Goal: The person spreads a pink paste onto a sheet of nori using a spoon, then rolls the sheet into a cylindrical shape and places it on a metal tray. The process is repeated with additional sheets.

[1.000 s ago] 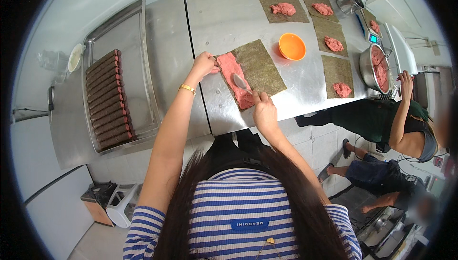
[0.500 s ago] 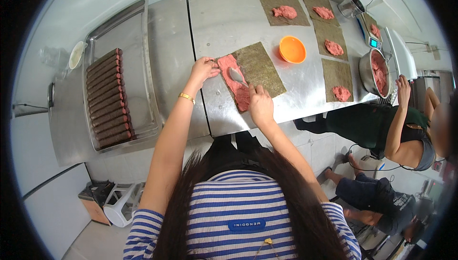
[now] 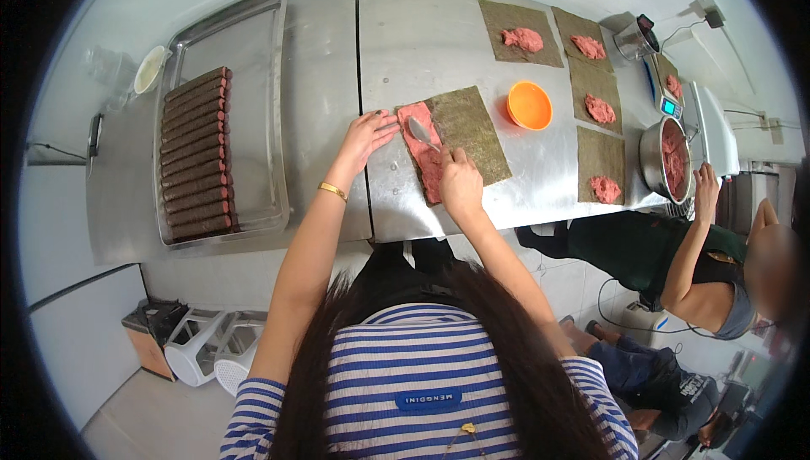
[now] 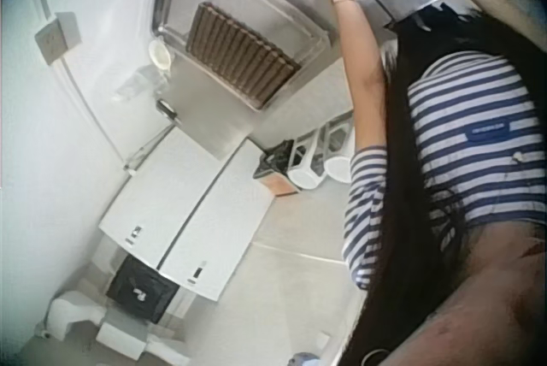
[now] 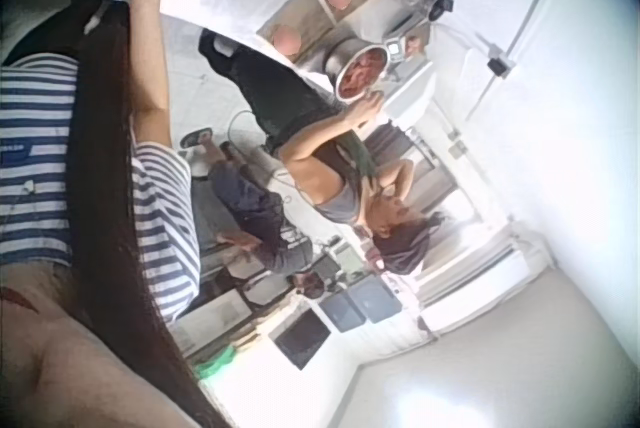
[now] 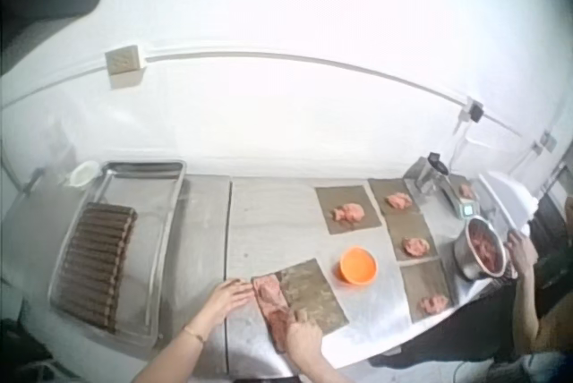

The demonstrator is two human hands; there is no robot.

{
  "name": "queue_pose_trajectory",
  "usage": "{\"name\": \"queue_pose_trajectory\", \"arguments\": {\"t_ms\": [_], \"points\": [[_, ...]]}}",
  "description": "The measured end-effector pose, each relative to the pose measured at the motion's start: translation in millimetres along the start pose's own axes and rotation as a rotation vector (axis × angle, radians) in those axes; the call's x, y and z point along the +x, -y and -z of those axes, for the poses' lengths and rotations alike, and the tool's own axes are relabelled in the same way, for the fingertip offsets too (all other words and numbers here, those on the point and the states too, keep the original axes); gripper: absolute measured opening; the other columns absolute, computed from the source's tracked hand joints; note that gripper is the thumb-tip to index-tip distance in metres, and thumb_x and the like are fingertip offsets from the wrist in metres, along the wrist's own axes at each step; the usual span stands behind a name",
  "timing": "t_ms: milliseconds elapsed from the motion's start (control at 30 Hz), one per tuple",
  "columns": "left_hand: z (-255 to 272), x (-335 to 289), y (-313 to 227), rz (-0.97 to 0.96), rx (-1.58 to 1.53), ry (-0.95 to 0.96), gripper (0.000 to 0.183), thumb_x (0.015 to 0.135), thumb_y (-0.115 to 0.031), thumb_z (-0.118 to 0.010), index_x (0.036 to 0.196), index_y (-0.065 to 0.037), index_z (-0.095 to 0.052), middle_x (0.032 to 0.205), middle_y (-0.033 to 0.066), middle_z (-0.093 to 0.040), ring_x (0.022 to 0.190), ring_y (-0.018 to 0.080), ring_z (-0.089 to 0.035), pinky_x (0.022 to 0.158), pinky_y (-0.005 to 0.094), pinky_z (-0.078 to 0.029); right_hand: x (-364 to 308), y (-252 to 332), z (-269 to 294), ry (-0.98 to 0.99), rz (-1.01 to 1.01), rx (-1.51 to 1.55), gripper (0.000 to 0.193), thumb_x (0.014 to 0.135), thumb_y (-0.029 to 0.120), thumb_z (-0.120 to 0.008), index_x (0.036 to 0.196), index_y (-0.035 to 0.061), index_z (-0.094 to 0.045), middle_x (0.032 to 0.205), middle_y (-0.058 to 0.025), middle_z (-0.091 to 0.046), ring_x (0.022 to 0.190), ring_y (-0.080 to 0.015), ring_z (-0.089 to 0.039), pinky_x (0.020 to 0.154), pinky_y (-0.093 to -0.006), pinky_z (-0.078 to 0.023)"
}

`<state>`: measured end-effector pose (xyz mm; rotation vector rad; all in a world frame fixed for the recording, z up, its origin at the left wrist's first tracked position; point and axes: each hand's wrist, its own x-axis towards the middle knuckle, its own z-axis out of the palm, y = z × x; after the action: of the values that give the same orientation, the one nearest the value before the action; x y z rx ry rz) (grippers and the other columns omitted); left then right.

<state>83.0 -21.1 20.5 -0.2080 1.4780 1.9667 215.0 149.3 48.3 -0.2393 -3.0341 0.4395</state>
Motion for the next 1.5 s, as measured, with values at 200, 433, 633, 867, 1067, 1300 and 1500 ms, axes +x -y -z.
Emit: {"name": "queue_pose_trajectory", "arguments": {"t_ms": [200, 433, 633, 867, 1067, 1300, 1500], "points": [[5, -8, 1, -0.006, -0.102, 0.044, 0.047, 0.104, -0.025, -0.04, 0.136, 0.009, -0.037, 0.137, 0.0228, -0.05, 0.125, 0.0284, -0.053, 0.106, 0.036, -0.044, 21, -10, 15, 0.023, -0.039, 0.089, 0.03, 0.08, 0.003, -0.055, 0.109, 0.0007, -0.063, 0.094, -0.0188, -0.061, 0.082, -0.039, -0.066, 0.07, -0.0467, -0.055], [10, -25, 18, -0.047, -0.095, -0.018, 0.042, 0.103, -0.023, -0.042, 0.134, 0.006, -0.042, 0.135, 0.021, -0.053, 0.124, 0.027, -0.054, 0.105, 0.0354, -0.044, 26, 2, -3, -0.033, 0.058, -0.006, 0.028, 0.081, 0.004, -0.056, 0.107, 0.0015, -0.064, 0.094, -0.0189, -0.061, 0.082, -0.0387, -0.066, 0.068, -0.047, -0.055], [-2, -77, 72, -0.405, 0.671, -0.147, 0.024, 0.093, -0.009, -0.055, 0.117, -0.004, -0.059, 0.118, 0.0106, -0.062, 0.105, 0.0277, -0.061, 0.09, 0.0374, -0.049, 15, -38, 46, -0.019, 0.163, 0.339, 0.035, 0.082, 0.001, -0.055, 0.113, 0.0072, -0.069, 0.088, -0.0179, -0.063, 0.079, -0.0387, -0.064, 0.07, -0.0453, -0.051], [-28, -123, 109, -0.818, 1.126, -0.06, 0.032, 0.086, -0.009, -0.061, 0.118, -0.009, -0.059, 0.118, 0.0073, -0.057, 0.111, 0.0285, -0.053, 0.095, 0.0404, -0.042, -23, -61, 59, 0.065, 0.045, 0.127, 0.032, 0.083, 0.003, -0.056, 0.112, 0.0055, -0.068, 0.085, -0.0185, -0.06, 0.078, -0.0381, -0.064, 0.069, -0.0482, -0.051], [-29, -130, 114, -0.887, 1.326, -0.071, 0.041, 0.087, -0.017, -0.062, 0.127, -0.012, -0.056, 0.127, 0.0017, -0.053, 0.117, 0.0222, -0.05, 0.098, 0.0379, -0.039, -50, -68, 60, 0.083, 0.052, 0.126, 0.033, 0.083, 0.0, -0.056, 0.114, 0.002, -0.067, 0.083, -0.0189, -0.058, 0.076, -0.0388, -0.063, 0.067, -0.0473, -0.051], [-28, -126, 119, -0.936, 1.359, -0.059, 0.04, 0.085, -0.019, -0.064, 0.124, -0.013, -0.058, 0.127, 0.0002, -0.054, 0.12, 0.0199, -0.049, 0.099, 0.0364, -0.039, -73, -47, 35, 0.162, 0.137, 0.144, 0.034, 0.081, -0.002, -0.055, 0.112, 0.0031, -0.068, 0.082, -0.0187, -0.059, 0.077, -0.0381, -0.063, 0.068, -0.0477, -0.051], [-27, -126, 122, -0.923, 1.433, -0.075, 0.038, 0.083, -0.02, -0.065, 0.12, -0.011, -0.061, 0.125, 0.0001, -0.055, 0.119, 0.0181, -0.05, 0.099, 0.0357, -0.04, -44, -66, 66, 0.165, 0.437, 0.124, 0.033, 0.078, -0.001, -0.062, 0.108, 0.0073, -0.071, 0.078, -0.0119, -0.058, 0.074, -0.0314, -0.061, 0.066, -0.0412, -0.05]]}}
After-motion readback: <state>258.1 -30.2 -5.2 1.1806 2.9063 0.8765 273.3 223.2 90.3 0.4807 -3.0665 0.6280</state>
